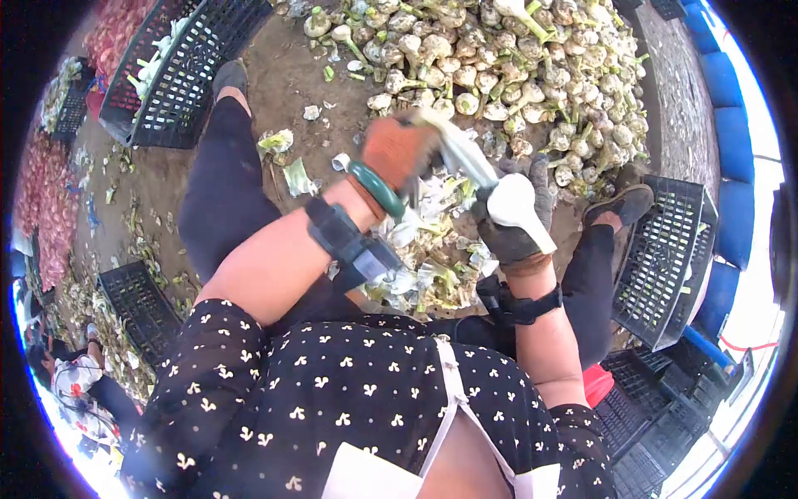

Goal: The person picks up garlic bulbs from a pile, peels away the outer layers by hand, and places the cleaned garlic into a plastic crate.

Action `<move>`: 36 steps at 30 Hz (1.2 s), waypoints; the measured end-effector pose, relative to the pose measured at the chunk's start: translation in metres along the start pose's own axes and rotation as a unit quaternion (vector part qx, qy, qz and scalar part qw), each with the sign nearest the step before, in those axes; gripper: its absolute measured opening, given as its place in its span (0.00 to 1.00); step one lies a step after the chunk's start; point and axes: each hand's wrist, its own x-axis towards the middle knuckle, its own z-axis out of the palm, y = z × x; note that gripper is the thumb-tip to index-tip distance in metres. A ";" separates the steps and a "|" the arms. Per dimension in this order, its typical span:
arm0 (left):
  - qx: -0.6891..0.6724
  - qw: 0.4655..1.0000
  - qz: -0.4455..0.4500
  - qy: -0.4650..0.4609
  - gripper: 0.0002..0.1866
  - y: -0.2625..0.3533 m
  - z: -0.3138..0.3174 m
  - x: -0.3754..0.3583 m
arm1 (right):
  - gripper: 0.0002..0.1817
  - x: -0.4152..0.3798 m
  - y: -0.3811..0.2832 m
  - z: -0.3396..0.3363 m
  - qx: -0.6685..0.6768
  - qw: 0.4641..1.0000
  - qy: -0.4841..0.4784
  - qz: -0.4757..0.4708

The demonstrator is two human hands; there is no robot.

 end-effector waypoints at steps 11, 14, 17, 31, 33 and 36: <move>0.457 0.819 0.263 -0.225 0.22 -0.004 -0.004 -0.012 | 0.22 -0.007 -0.007 -0.015 0.376 0.869 -0.165 0.275; 0.497 0.782 0.323 -0.192 0.20 -0.006 0.004 -0.016 | 0.22 -0.012 -0.018 -0.013 0.298 0.907 -0.219 0.202; 0.514 0.740 0.409 -0.144 0.16 -0.014 0.003 -0.019 | 0.24 -0.013 -0.022 -0.014 0.309 0.896 -0.225 0.224; 0.207 0.910 -0.111 -0.341 0.33 -0.014 -0.008 -0.015 | 0.21 -0.014 -0.028 -0.018 0.224 0.935 -0.193 0.196; 0.240 0.917 0.050 -0.315 0.36 -0.047 0.007 -0.023 | 0.21 -0.015 -0.016 -0.010 0.153 0.962 -0.165 0.155; 0.283 0.920 0.096 -0.253 0.34 -0.039 0.017 -0.036 | 0.19 -0.020 -0.017 0.003 0.043 0.991 -0.112 0.067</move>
